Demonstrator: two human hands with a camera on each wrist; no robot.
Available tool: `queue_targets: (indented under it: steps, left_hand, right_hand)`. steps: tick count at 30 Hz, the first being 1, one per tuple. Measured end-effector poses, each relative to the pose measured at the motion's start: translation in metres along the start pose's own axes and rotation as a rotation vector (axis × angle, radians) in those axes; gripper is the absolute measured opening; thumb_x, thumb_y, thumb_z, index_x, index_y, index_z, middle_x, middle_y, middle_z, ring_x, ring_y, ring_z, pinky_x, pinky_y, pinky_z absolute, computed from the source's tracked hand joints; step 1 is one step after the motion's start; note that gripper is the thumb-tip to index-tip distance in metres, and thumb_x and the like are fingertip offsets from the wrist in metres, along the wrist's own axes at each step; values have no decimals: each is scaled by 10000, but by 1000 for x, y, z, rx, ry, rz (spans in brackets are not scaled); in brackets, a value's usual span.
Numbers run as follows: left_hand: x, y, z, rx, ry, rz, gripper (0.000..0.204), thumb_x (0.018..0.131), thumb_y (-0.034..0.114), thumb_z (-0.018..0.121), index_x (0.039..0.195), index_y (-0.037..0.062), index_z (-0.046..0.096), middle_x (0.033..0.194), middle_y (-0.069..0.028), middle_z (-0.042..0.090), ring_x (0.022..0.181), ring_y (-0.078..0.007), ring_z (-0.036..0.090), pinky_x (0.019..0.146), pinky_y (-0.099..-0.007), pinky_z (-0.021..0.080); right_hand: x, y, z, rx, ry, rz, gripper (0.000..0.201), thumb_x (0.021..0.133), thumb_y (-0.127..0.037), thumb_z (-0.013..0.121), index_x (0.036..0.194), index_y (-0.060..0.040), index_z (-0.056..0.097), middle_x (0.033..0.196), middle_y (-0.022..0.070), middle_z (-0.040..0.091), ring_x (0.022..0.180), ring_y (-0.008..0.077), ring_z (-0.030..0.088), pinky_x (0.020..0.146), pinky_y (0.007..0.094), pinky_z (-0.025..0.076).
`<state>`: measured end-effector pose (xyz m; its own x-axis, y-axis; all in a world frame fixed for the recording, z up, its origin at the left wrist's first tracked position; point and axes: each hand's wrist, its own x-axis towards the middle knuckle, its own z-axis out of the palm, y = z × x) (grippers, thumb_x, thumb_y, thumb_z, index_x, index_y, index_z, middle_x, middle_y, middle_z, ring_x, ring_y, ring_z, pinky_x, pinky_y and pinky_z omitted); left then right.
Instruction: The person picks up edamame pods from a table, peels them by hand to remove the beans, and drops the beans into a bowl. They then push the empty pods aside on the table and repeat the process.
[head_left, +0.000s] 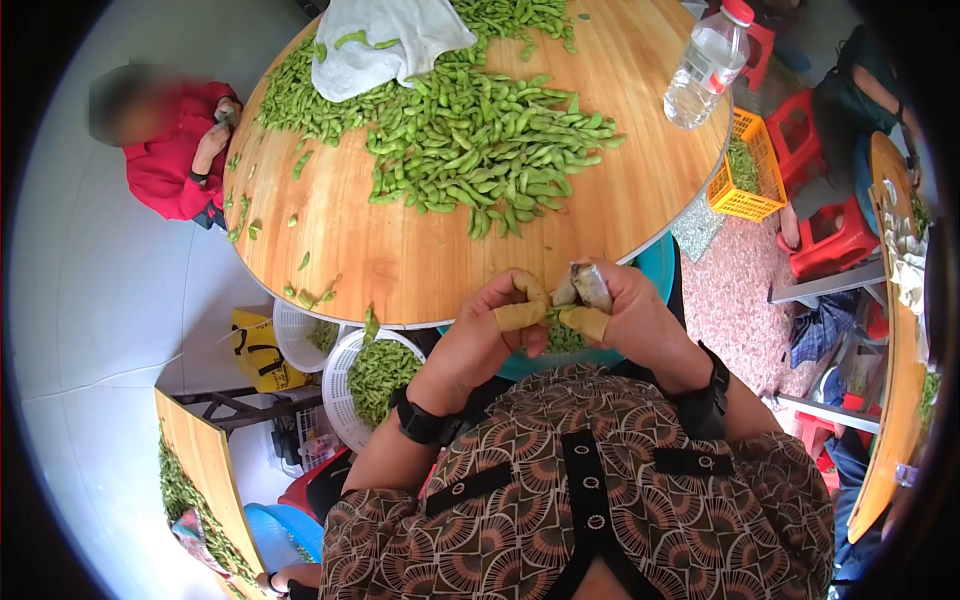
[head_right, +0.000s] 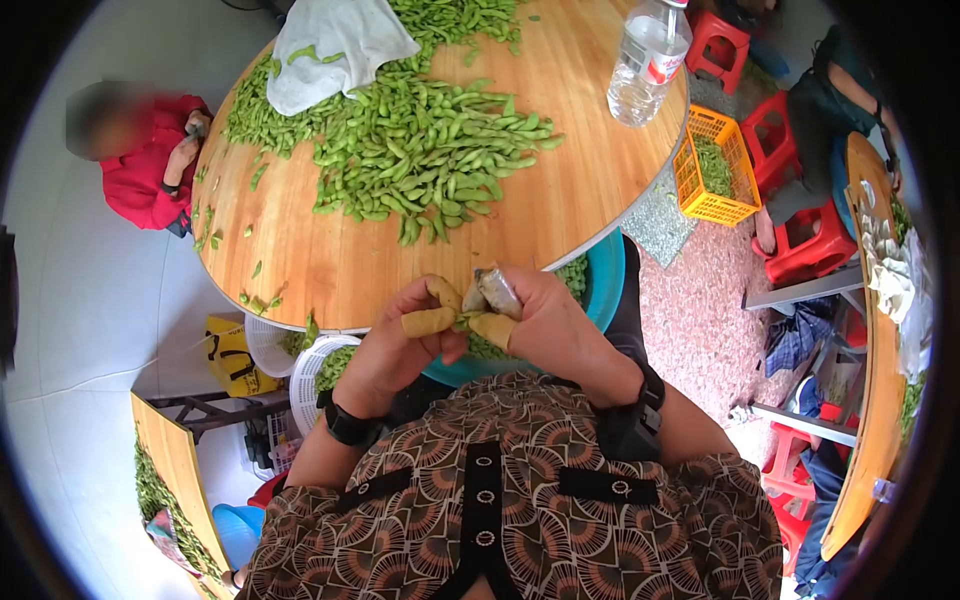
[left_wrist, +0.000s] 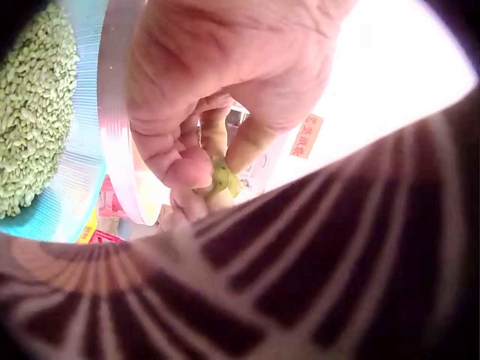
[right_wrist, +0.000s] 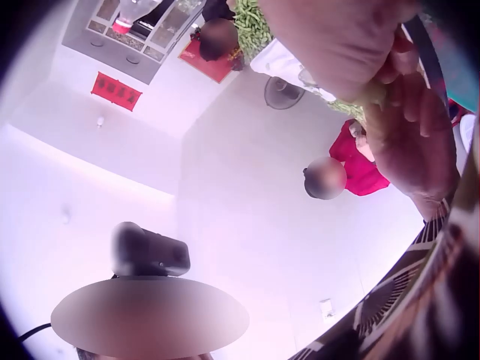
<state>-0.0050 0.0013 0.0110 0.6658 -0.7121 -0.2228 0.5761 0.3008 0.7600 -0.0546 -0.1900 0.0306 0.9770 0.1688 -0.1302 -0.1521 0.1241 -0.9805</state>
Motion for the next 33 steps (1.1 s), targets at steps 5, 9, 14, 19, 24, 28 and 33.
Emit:
queue_targets:
  steps: [5,9,14,19,24,28,33]
  left_hand:
    - [0,5,-6,322,142,46,87,893,38,616,946,58,550,775,5,580,630,-90,560,539,-230,435]
    - [-1,-4,9,715,299,430,140,853,-23,640,958,41,573,791,-36,608,686,-105,610,579,-251,481]
    - [-11,4,20,851,131,287,118,895,-41,574,1003,8,577,847,-22,629,763,-84,620,672,-224,505]
    - [-17,0,13,538,140,231,108,914,-19,558,1016,9,582,882,-24,620,713,-70,587,645,-227,500]
    - [-11,-4,-26,1444,463,685,294,760,-89,562,1030,25,586,942,-143,608,748,-286,626,639,-351,524]
    - [-31,21,-101,1914,786,638,377,703,-26,598,1067,70,622,946,-161,561,867,-357,564,755,-444,485]
    - [-78,70,-120,2354,1368,492,237,790,65,628,1017,127,656,881,-149,597,825,-332,608,705,-426,500]
  right_hand:
    - [5,14,3,-122,278,-157,123,819,-14,670,921,-12,601,760,-21,585,699,39,499,606,211,423]
    - [2,7,5,-193,150,-185,172,816,-35,694,958,-10,600,763,-17,594,699,56,526,620,225,443]
    - [7,4,6,77,42,65,164,850,-55,672,987,-8,596,737,-9,580,608,46,506,522,192,383]
    - [9,6,4,162,-56,114,112,880,-28,618,979,-3,572,690,4,541,514,49,439,444,205,332]
    - [13,16,0,184,15,151,98,877,12,579,972,9,557,671,13,531,504,57,439,433,214,327]
    - [10,22,-8,115,-36,175,108,882,6,564,990,0,563,681,17,539,520,62,462,444,218,344]
    - [5,38,-11,-46,-68,220,167,917,-56,538,1075,-17,576,889,38,594,631,105,559,544,219,445]
